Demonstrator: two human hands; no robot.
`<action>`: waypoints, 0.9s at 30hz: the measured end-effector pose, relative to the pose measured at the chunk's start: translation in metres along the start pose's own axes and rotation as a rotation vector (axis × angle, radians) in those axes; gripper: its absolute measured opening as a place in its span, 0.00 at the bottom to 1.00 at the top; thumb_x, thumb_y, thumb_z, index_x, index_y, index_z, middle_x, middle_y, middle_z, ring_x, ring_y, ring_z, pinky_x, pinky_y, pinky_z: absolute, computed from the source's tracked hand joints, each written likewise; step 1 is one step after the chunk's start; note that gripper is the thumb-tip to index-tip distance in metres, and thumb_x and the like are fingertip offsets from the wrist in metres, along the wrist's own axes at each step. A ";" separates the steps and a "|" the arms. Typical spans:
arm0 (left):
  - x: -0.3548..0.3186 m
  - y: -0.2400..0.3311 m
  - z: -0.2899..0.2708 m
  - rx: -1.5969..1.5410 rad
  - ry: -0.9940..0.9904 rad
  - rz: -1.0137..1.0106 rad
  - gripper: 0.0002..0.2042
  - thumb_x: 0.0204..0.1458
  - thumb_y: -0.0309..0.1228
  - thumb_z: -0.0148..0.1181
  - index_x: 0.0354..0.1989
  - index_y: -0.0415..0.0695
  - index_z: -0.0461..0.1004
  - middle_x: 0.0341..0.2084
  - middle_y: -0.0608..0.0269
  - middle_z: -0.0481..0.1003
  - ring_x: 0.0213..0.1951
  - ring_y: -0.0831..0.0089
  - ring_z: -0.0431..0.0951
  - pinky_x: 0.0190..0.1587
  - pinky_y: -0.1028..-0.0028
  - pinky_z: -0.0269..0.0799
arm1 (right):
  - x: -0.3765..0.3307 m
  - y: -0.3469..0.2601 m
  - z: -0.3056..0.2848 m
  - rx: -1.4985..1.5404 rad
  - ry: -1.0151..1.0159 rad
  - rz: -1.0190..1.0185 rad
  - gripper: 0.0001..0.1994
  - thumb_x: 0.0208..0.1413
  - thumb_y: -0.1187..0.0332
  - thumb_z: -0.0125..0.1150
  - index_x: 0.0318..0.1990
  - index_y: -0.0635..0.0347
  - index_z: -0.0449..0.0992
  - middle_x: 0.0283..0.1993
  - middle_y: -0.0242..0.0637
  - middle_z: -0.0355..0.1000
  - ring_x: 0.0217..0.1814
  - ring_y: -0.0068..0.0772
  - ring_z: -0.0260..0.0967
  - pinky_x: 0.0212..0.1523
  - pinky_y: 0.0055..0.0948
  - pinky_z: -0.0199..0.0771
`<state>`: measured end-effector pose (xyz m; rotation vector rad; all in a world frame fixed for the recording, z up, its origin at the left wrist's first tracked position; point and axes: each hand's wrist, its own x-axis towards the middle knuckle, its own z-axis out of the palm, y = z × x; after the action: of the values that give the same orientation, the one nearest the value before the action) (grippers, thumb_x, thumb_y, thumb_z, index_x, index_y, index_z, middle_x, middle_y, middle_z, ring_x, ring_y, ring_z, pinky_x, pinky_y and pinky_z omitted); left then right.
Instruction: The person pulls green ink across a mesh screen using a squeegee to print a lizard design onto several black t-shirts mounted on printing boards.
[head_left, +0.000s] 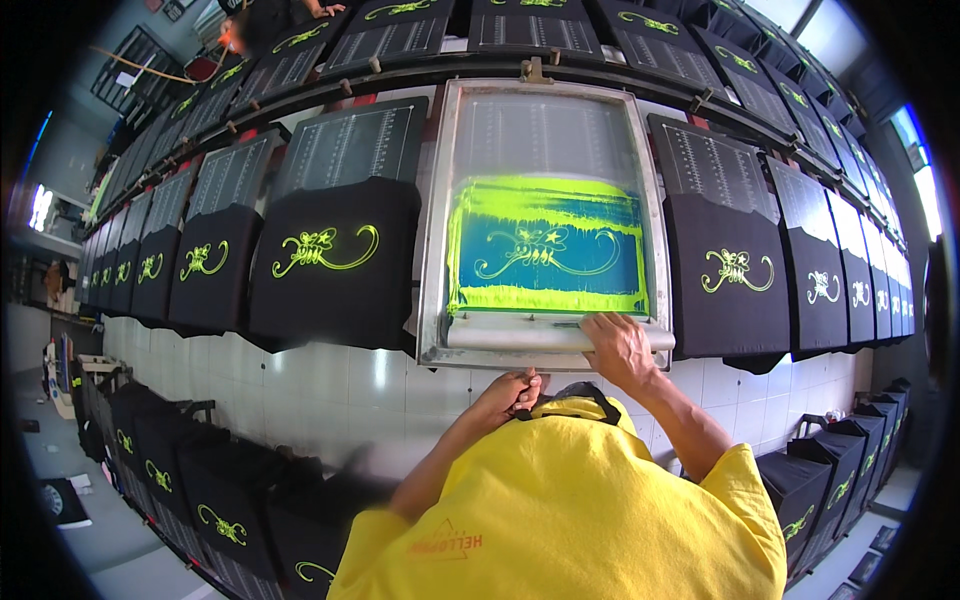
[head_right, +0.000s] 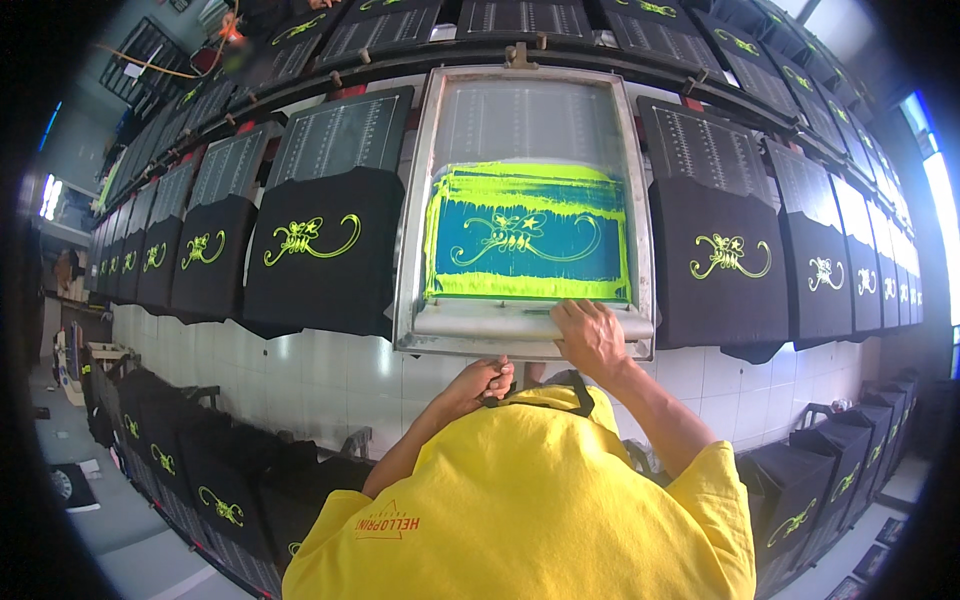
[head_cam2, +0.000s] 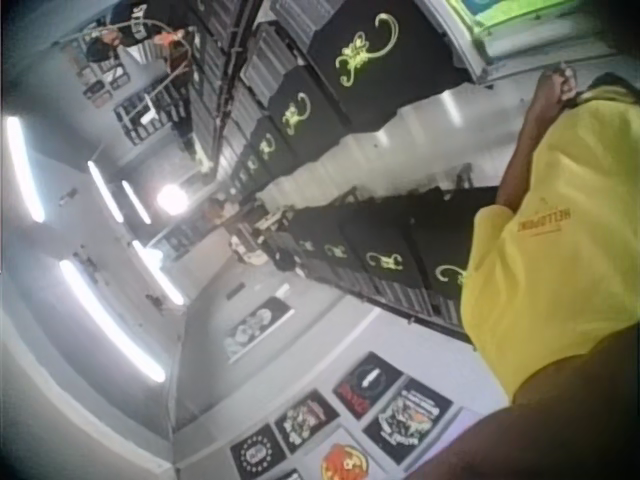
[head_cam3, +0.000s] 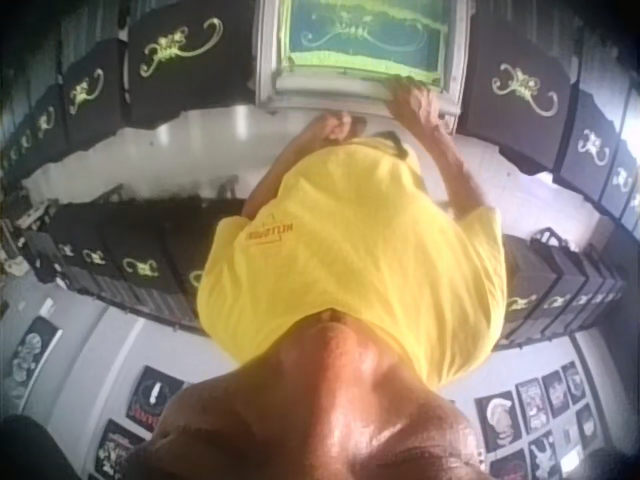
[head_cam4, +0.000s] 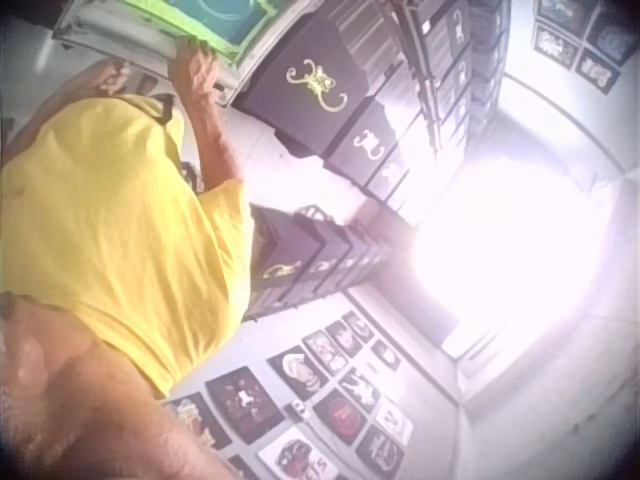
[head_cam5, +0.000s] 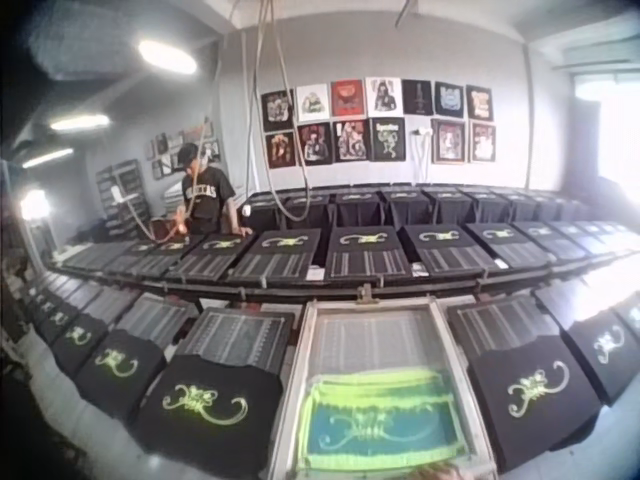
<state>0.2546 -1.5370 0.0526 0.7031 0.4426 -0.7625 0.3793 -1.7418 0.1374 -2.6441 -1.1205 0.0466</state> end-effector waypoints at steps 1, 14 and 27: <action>0.001 0.000 0.000 0.015 0.011 0.004 0.17 0.71 0.42 0.38 0.29 0.49 0.64 0.16 0.75 0.58 0.15 0.83 0.54 0.25 0.81 0.56 | -0.002 -0.002 0.002 -0.008 -0.006 -0.005 0.17 0.38 0.68 0.72 0.37 0.56 0.72 0.39 0.35 0.72 0.45 0.39 0.72 0.44 0.40 0.71; 0.000 0.000 -0.004 0.007 -0.031 0.008 0.18 0.70 0.43 0.39 0.31 0.46 0.67 0.15 0.74 0.58 0.16 0.83 0.55 0.22 0.79 0.54 | 0.010 0.012 0.019 -0.106 0.008 -0.017 0.19 0.37 0.67 0.72 0.39 0.55 0.73 0.42 0.34 0.71 0.48 0.38 0.71 0.47 0.38 0.71; -0.054 0.129 0.016 2.157 0.606 0.781 0.24 0.39 0.29 0.67 0.49 0.39 0.76 0.45 0.52 0.70 0.54 0.56 0.69 0.56 0.61 0.67 | 0.013 0.011 0.007 -0.032 -0.014 0.040 0.26 0.40 0.67 0.73 0.50 0.58 0.71 0.46 0.36 0.72 0.55 0.40 0.69 0.52 0.39 0.73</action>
<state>0.3183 -1.4563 0.1494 2.9228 -0.3781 0.0728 0.3952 -1.7382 0.1286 -2.6986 -1.0808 0.0554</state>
